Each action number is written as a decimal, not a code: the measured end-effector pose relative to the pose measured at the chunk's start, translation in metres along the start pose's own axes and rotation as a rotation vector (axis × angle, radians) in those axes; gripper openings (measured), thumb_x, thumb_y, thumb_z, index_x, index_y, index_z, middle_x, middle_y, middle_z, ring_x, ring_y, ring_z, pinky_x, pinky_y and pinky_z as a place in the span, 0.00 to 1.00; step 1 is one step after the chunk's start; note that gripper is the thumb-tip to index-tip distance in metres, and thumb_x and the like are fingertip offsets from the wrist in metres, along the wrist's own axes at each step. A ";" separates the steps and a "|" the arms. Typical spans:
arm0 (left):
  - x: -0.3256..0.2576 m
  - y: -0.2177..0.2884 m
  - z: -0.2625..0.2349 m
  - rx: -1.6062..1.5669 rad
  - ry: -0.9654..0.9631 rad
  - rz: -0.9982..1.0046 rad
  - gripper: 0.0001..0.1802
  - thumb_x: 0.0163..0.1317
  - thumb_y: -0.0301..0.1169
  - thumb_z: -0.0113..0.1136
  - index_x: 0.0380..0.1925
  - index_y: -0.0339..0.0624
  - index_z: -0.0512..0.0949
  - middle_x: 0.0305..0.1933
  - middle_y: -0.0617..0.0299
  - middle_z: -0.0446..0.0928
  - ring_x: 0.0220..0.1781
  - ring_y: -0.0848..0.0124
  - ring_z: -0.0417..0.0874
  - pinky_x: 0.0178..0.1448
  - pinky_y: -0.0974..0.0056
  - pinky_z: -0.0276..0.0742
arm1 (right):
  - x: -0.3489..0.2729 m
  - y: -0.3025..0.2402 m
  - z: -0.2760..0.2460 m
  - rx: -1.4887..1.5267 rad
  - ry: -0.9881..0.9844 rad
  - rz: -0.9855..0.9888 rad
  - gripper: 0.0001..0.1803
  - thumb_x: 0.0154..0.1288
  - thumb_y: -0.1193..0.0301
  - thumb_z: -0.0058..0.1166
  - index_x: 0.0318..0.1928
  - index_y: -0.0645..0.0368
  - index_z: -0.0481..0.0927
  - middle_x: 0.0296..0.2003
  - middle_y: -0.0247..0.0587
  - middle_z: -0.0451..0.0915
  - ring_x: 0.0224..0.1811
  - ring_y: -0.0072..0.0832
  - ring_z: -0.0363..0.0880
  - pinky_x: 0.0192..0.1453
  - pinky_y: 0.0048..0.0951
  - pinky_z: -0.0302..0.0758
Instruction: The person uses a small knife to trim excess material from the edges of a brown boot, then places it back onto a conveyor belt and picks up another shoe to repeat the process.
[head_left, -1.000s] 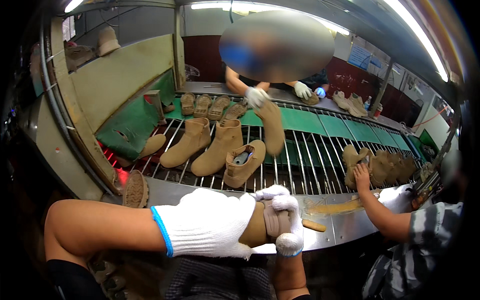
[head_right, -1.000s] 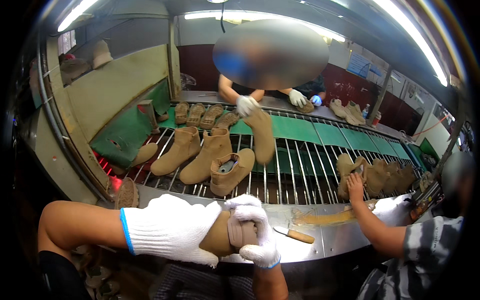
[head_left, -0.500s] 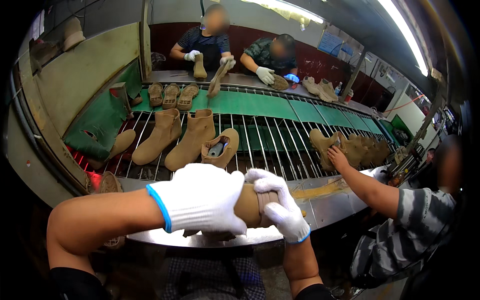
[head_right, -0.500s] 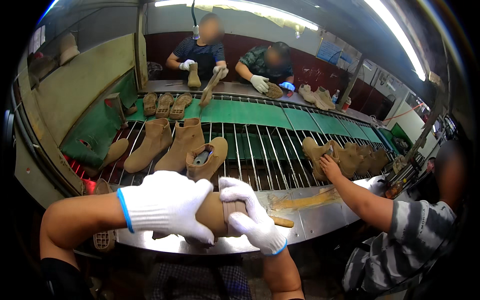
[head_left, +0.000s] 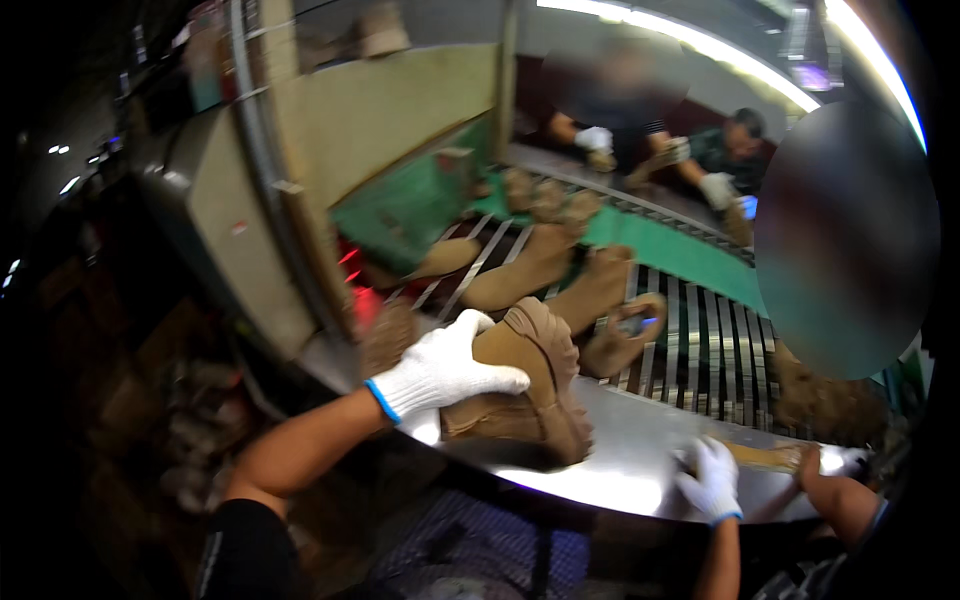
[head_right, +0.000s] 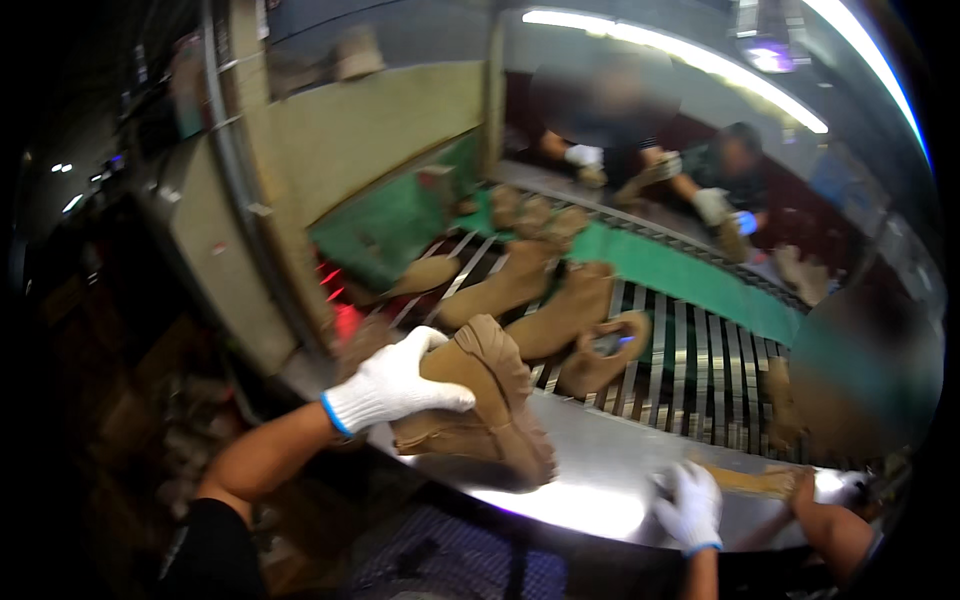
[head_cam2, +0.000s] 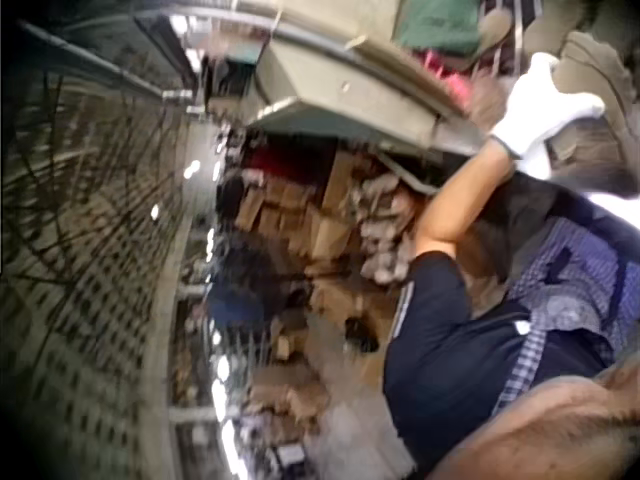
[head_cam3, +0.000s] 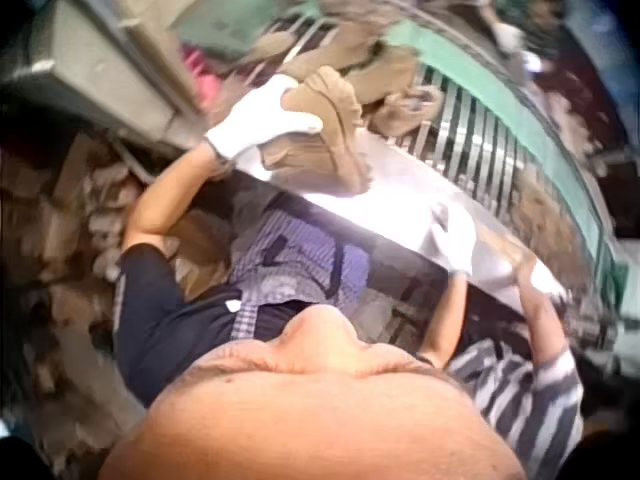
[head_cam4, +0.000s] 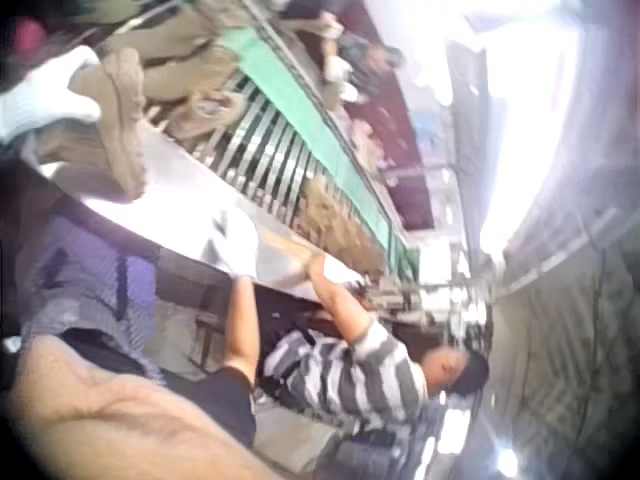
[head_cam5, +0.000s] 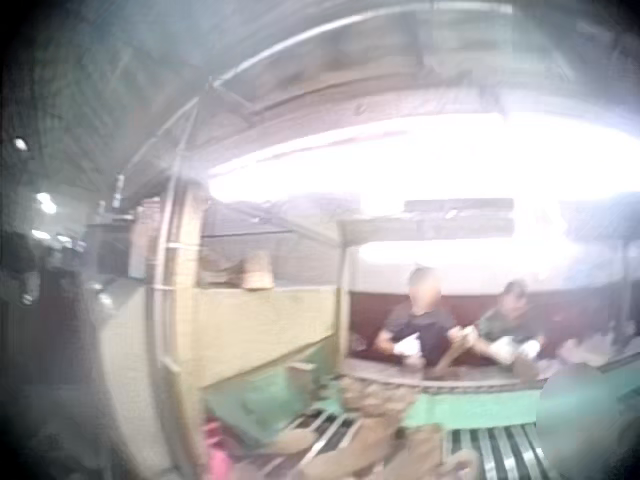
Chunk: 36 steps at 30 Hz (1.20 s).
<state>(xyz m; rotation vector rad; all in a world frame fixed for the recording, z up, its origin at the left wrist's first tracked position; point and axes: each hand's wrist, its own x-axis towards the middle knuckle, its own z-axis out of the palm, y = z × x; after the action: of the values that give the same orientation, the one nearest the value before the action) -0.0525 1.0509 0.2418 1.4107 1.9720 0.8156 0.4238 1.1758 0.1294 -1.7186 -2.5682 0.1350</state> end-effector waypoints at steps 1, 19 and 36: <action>-0.009 -0.036 0.011 -0.195 0.053 0.006 0.49 0.55 0.52 0.85 0.67 0.34 0.72 0.59 0.49 0.85 0.61 0.63 0.86 0.68 0.59 0.81 | -0.018 0.058 0.050 0.093 0.163 0.001 0.25 0.62 0.66 0.65 0.61 0.54 0.84 0.62 0.54 0.80 0.68 0.55 0.76 0.74 0.50 0.73; -0.047 -0.090 0.153 0.061 0.433 0.550 0.68 0.36 0.47 0.92 0.76 0.31 0.63 0.82 0.35 0.58 0.81 0.36 0.64 0.82 0.42 0.68 | -0.004 -0.180 -0.071 0.194 -0.339 -0.291 0.20 0.76 0.53 0.60 0.53 0.55 0.83 0.37 0.52 0.88 0.40 0.55 0.89 0.46 0.50 0.85; -0.003 -0.114 0.177 -0.090 0.401 0.778 0.50 0.55 0.48 0.83 0.70 0.31 0.70 0.67 0.40 0.75 0.63 0.44 0.81 0.68 0.45 0.79 | -0.033 -0.264 -0.035 -0.048 -0.156 -0.466 0.19 0.76 0.55 0.61 0.43 0.60 0.79 0.25 0.44 0.85 0.20 0.40 0.87 0.23 0.44 0.82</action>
<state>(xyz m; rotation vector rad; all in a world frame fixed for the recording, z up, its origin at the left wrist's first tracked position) 0.0119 1.0453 0.0410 2.1152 1.5828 1.6061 0.1965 1.0470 0.1902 -1.1126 -3.0252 0.1930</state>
